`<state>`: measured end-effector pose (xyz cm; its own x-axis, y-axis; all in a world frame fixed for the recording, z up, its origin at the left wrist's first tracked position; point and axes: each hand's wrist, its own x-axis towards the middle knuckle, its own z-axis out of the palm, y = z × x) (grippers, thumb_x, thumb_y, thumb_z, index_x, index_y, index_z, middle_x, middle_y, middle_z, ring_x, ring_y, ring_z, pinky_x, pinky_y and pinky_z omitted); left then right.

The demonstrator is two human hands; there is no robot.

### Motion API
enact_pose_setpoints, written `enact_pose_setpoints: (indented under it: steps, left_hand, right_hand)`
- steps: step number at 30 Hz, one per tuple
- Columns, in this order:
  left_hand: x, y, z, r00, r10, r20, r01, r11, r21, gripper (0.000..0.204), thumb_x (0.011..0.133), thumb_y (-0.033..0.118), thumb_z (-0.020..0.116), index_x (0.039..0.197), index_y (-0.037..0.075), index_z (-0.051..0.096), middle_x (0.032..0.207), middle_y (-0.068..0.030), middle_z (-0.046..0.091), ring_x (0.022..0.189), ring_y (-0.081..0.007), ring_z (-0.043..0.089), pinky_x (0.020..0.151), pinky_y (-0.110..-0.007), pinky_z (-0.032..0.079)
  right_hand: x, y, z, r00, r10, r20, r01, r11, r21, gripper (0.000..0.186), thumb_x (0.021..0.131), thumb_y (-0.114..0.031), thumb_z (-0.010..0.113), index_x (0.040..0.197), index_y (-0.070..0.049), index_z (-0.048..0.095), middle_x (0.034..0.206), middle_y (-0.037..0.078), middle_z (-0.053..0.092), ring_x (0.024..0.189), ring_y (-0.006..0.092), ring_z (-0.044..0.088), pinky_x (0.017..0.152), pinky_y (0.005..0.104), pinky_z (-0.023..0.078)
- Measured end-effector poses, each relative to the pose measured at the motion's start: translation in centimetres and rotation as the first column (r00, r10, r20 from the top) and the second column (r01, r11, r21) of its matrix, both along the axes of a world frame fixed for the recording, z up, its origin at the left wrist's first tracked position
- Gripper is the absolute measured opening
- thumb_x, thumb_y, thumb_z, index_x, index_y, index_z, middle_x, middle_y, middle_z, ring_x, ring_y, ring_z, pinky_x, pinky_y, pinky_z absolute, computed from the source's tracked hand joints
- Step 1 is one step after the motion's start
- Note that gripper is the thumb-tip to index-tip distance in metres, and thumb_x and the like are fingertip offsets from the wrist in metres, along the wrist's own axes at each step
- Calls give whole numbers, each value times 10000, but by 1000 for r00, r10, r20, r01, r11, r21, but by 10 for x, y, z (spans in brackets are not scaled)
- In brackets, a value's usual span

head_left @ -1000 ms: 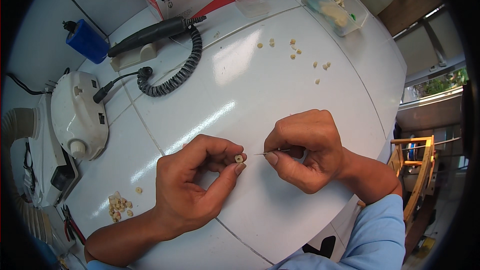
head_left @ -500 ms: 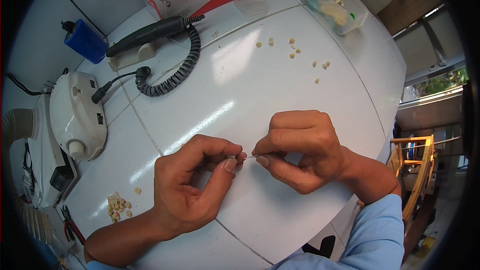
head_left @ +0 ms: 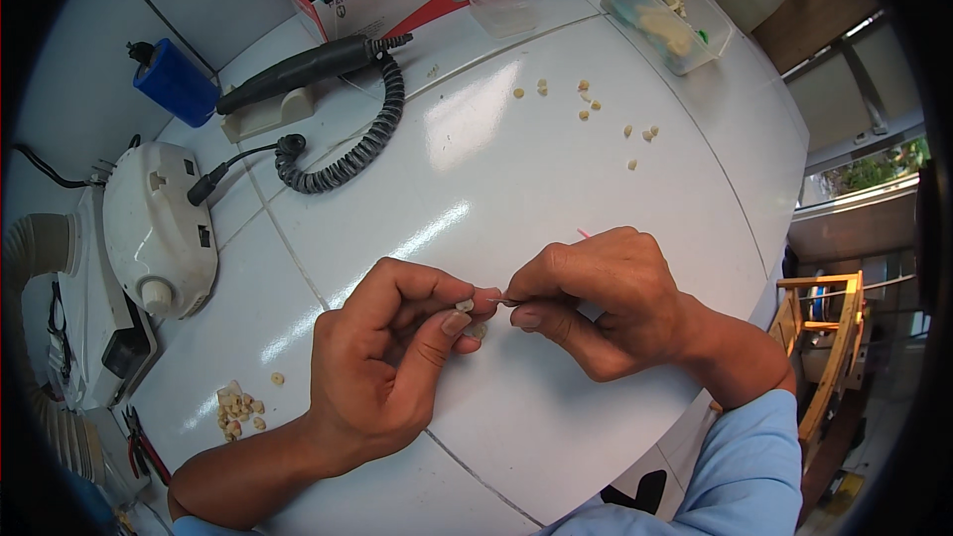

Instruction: Inspecting and cleaning small prosthetic teeth with a needle tool on a laboratory workbench.

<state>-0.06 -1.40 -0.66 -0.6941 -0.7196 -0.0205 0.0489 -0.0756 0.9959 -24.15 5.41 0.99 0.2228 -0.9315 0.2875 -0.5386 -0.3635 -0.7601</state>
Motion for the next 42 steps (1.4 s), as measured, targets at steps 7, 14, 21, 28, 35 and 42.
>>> enact_pose_setpoints:
  steps: [7,14,21,28,35,42]
  left_hand:
    - [4,-3,6,992,-67,108,72,997,-40,121,1136,23,586,1240,-39,582,1162,-166,770,1048,-162,752,870,-294,636]
    - [3,-3,6,993,-61,99,64,997,-35,138,1131,27,608,1251,-40,618,1113,-139,765,1016,-155,746,852,-293,620]
    - [3,-4,5,993,-92,74,98,992,-83,162,1108,-6,633,1263,-53,625,1120,-144,765,1038,-166,757,886,-303,629]
    - [2,0,-1,996,-24,81,28,998,-50,164,1026,-72,715,1188,-86,699,1062,-168,808,999,-188,804,886,-281,642]
    - [2,-1,1,996,-27,82,34,996,-84,156,1010,-77,732,1165,-92,720,1052,-176,815,974,-194,815,874,-281,658]
    - [2,0,0,997,-36,63,39,998,-50,151,1012,-90,725,1163,-99,722,1066,-184,813,1028,-212,813,924,-290,666]
  right_hand:
    - [2,-3,0,998,57,-35,-58,998,-23,144,839,21,844,952,-28,768,745,83,737,606,215,714,545,333,532]
    - [2,-2,-2,999,33,7,-32,999,-30,117,907,1,803,942,-32,697,762,80,665,616,253,654,557,388,498]
    - [2,-2,-2,999,32,-4,-32,999,-30,114,903,14,794,941,-37,699,753,75,652,607,247,644,551,382,488]
    - [2,-2,-2,999,36,2,-36,999,-4,104,900,4,793,930,-35,702,757,71,642,591,228,624,541,375,473]
    - [1,-2,-1,999,41,25,-42,999,22,105,884,29,776,920,-30,697,769,75,643,595,235,627,545,363,480]
    - [-1,-1,-1,999,43,28,-44,998,48,117,871,30,778,926,-27,693,772,84,640,619,243,637,555,371,484]
